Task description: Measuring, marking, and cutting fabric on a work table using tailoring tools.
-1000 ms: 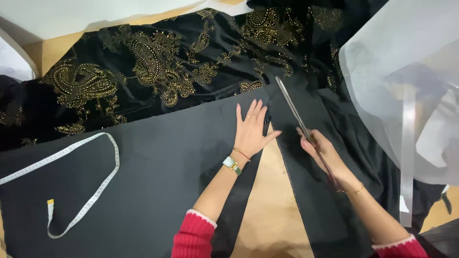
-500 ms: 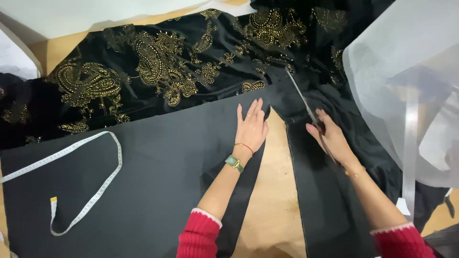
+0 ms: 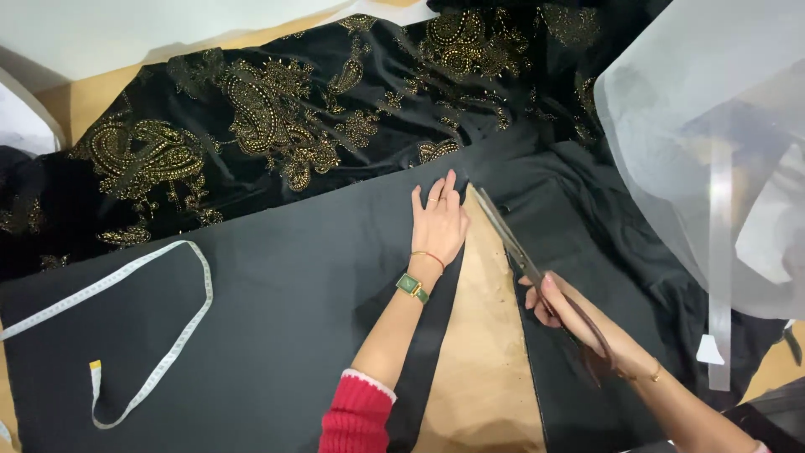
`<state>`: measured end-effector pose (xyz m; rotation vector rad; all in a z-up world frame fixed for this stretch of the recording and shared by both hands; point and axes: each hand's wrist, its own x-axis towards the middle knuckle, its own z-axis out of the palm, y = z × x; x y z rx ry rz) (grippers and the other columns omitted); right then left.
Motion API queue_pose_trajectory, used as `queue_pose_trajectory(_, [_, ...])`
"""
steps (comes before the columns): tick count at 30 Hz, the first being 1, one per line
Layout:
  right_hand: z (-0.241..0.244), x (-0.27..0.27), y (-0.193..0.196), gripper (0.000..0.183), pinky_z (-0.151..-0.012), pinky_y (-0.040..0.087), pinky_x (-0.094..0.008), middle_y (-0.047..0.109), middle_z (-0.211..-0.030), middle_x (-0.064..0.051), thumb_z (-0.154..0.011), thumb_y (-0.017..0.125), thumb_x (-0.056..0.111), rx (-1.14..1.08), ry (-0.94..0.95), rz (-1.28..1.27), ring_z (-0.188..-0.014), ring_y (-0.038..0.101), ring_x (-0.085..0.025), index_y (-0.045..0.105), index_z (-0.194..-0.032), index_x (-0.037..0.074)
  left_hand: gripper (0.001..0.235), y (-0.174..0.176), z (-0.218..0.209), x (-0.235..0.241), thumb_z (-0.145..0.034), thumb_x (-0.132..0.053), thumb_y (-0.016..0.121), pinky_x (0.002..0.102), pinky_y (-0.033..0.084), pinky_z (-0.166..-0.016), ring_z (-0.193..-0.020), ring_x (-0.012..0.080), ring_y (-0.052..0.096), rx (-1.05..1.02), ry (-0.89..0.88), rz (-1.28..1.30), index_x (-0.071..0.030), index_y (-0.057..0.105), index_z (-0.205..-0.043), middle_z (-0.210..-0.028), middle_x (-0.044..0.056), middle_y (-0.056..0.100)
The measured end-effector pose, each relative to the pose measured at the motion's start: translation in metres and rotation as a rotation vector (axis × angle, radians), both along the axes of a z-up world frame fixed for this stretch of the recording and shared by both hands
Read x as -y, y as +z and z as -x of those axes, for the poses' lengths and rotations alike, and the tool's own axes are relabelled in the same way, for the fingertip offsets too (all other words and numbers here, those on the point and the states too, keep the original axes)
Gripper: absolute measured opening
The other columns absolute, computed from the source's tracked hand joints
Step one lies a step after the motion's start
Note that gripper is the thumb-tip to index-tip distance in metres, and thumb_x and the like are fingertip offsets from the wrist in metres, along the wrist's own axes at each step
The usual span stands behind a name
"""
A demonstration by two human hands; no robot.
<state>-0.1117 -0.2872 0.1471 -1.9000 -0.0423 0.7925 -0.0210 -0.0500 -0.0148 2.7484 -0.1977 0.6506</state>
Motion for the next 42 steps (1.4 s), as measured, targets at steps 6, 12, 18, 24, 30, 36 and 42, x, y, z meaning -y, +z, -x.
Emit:
queue_pose_trajectory(6, [-0.008, -0.039, 0.014, 0.056, -0.062, 0.045, -0.028, 0.054, -0.062, -0.01, -0.113, 0.031, 0.042, 0.048, -0.034, 0.044, -0.06, 0.054, -0.017, 0.064, -0.094, 0.001, 0.017, 0.001, 0.003, 0.0, -0.096, -0.024, 0.044, 0.055, 0.034, -0.111, -0.135, 0.024, 0.05, -0.016, -0.006, 0.045, -0.01, 0.052, -0.099, -0.156, 0.016, 0.05])
queue_pose_trajectory(12, [-0.041, -0.047, -0.042, 0.067, -0.076, 0.058, -0.045, 0.062, -0.086, -0.026, -0.11, 0.03, 0.057, 0.066, 0.036, 0.155, -0.09, 0.068, -0.037, 0.062, -0.109, -0.002, 0.014, 0.013, 0.005, -0.003, -0.098, -0.022, 0.043, 0.052, 0.033, -0.109, -0.134, 0.0239, 0.048, -0.056, -0.032, 0.059, -0.01, 0.05, -0.1, -0.159, 0.015, 0.047])
queue_pose_trajectory(18, [-0.038, -0.064, -0.015, 0.071, -0.097, 0.055, -0.048, 0.067, -0.11, -0.029, -0.109, 0.026, 0.06, 0.038, 0.033, 0.192, -0.119, 0.064, -0.043, 0.062, -0.118, -0.001, 0.013, 0.015, 0.006, -0.004, -0.1, -0.021, 0.042, 0.05, 0.032, -0.109, -0.133, 0.0239, 0.047, -0.083, -0.041, 0.079, -0.011, 0.049, -0.099, -0.16, 0.016, 0.045])
queue_pose_trajectory(24, [-0.045, -0.063, -0.036, 0.078, -0.109, 0.044, -0.053, 0.062, -0.125, -0.038, -0.111, 0.021, 0.06, 0.048, 0.025, 0.179, -0.129, 0.055, -0.049, 0.06, -0.123, -0.007, 0.016, 0.02, 0.007, -0.005, -0.101, -0.023, 0.04, 0.049, 0.029, -0.109, -0.134, 0.0237, 0.045, -0.116, -0.045, 0.081, -0.011, 0.05, -0.101, -0.161, 0.016, 0.044])
queue_pose_trajectory(30, [-0.041, -0.077, -0.009, 0.081, -0.11, 0.044, -0.056, 0.057, -0.134, -0.038, -0.108, 0.021, 0.064, -0.006, -0.003, 0.213, -0.132, 0.051, -0.053, 0.056, -0.132, -0.005, 0.016, 0.02, 0.006, -0.004, -0.102, -0.023, 0.038, 0.049, 0.029, -0.11, -0.134, 0.0243, 0.045, -0.131, -0.05, 0.098, -0.011, 0.048, -0.1, -0.161, 0.018, 0.043])
queue_pose_trajectory(36, [-0.043, -0.07, -0.03, 0.081, -0.108, 0.045, -0.057, 0.058, -0.133, -0.038, -0.108, 0.02, 0.064, -0.017, 0.025, 0.28, -0.132, 0.053, -0.052, 0.052, -0.138, -0.004, 0.015, 0.021, 0.006, -0.005, -0.102, -0.023, 0.038, 0.049, 0.029, -0.109, -0.134, 0.0243, 0.044, -0.139, -0.056, 0.104, -0.011, 0.047, -0.1, -0.16, 0.018, 0.044])
queue_pose_trajectory(42, [-0.042, -0.076, -0.009, 0.081, -0.102, 0.05, -0.059, 0.059, -0.132, -0.037, -0.104, 0.022, 0.069, -0.045, -0.004, 0.334, -0.129, 0.055, -0.053, 0.051, -0.139, 0.001, 0.016, 0.022, 0.006, -0.005, -0.103, -0.022, 0.037, 0.049, 0.029, -0.109, -0.133, 0.0249, 0.044, -0.154, -0.062, 0.112, -0.01, 0.047, -0.1, -0.16, 0.02, 0.043])
